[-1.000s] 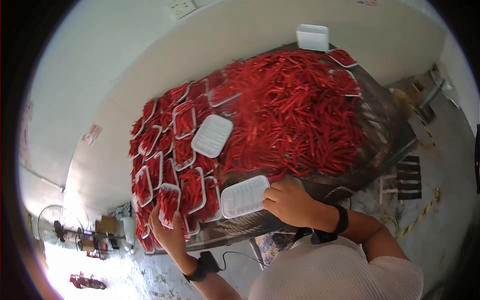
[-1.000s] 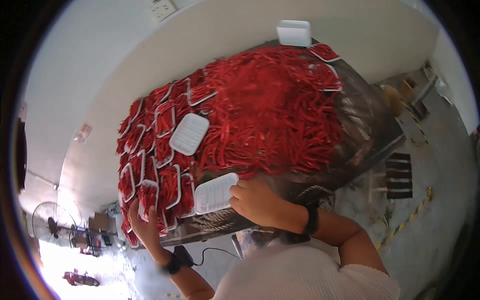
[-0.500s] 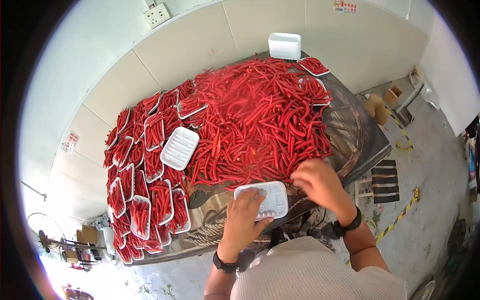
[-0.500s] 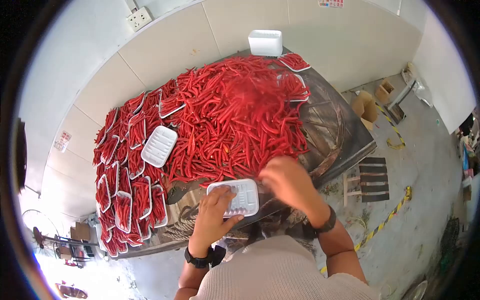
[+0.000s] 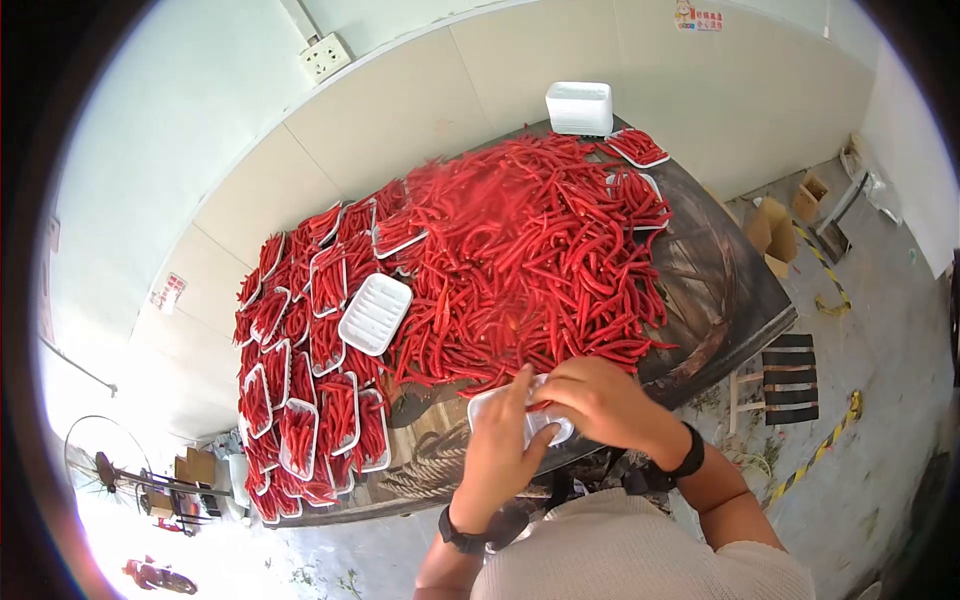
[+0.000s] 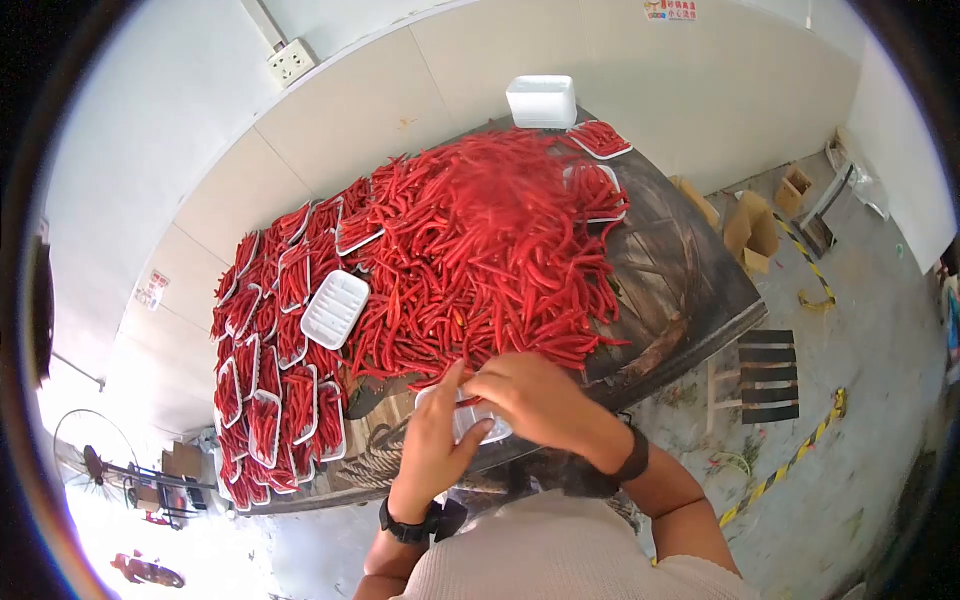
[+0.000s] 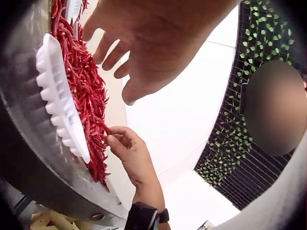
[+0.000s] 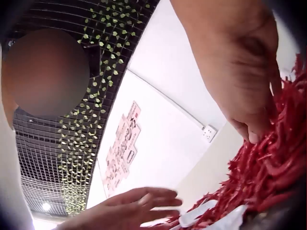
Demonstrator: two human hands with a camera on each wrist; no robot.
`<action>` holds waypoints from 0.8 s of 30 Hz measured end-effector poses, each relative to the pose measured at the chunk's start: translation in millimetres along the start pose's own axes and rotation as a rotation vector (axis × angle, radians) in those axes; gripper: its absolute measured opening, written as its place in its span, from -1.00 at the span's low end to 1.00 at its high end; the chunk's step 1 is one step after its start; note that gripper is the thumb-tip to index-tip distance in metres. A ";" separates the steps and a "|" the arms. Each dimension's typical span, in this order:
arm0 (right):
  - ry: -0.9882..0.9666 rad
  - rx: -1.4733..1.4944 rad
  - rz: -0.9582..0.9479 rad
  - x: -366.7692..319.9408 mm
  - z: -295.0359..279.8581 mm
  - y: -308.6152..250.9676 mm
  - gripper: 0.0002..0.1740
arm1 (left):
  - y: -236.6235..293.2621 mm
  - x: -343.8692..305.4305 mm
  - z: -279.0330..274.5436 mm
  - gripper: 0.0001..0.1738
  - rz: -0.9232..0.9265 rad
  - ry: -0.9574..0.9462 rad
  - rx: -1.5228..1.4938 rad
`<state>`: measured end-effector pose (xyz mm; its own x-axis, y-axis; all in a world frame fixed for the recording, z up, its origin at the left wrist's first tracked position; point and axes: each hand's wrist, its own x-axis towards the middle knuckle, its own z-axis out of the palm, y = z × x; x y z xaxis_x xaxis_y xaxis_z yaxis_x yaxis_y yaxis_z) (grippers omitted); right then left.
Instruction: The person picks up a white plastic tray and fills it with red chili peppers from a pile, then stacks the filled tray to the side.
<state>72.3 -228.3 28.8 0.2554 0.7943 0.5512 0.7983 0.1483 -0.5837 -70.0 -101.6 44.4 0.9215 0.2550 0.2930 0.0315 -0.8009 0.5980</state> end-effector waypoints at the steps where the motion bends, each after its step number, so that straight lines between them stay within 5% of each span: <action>1: 0.036 0.101 0.027 0.6 6.8 -2.6 -0.79 | -0.8 -0.3 8.1 -0.41 -0.057 -0.017 -0.173; 4: 0.162 0.208 0.205 11.0 7.7 6.0 -0.80 | -3.7 6.0 10.1 -0.55 -0.311 -0.089 -0.281; 6: 0.297 -0.167 0.208 16.9 9.3 36.4 -0.80 | -7.7 3.7 12.2 -0.70 -0.235 0.024 -0.236; 8: 0.091 -0.434 0.340 11.6 13.7 62.0 -0.74 | -11.4 -0.1 8.5 -0.81 -0.316 0.049 -0.365; 12: 0.080 -0.410 0.328 18.8 9.8 60.5 -0.77 | -23.1 -4.7 7.8 -0.78 -0.305 0.119 -0.359; 15: 0.253 -0.024 0.395 22.6 -2.0 44.8 -0.79 | -33.5 -0.1 12.5 -0.74 -0.288 0.216 -0.465; 18: 0.149 0.406 0.337 30.1 0.2 18.5 -0.80 | -42.5 8.2 26.7 -0.67 -0.206 0.309 -0.483; 19: 0.161 0.334 0.222 31.9 6.0 12.0 -0.79 | -41.7 11.4 31.2 -0.65 -0.202 0.295 -0.552; 22: 0.170 0.494 0.335 41.1 10.9 10.5 -0.84 | -41.9 15.3 21.1 -0.63 -0.231 0.178 -0.816; 24: 0.356 0.010 0.263 44.8 19.3 41.0 -0.83 | -53.7 8.0 18.1 -0.65 -0.482 0.128 -0.903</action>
<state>105.9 -175.3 18.1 0.6229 0.5532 0.5532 0.6761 -0.0250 -0.7363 -57.3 -66.4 1.1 0.8382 0.5393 -0.0807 0.0355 0.0937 0.9950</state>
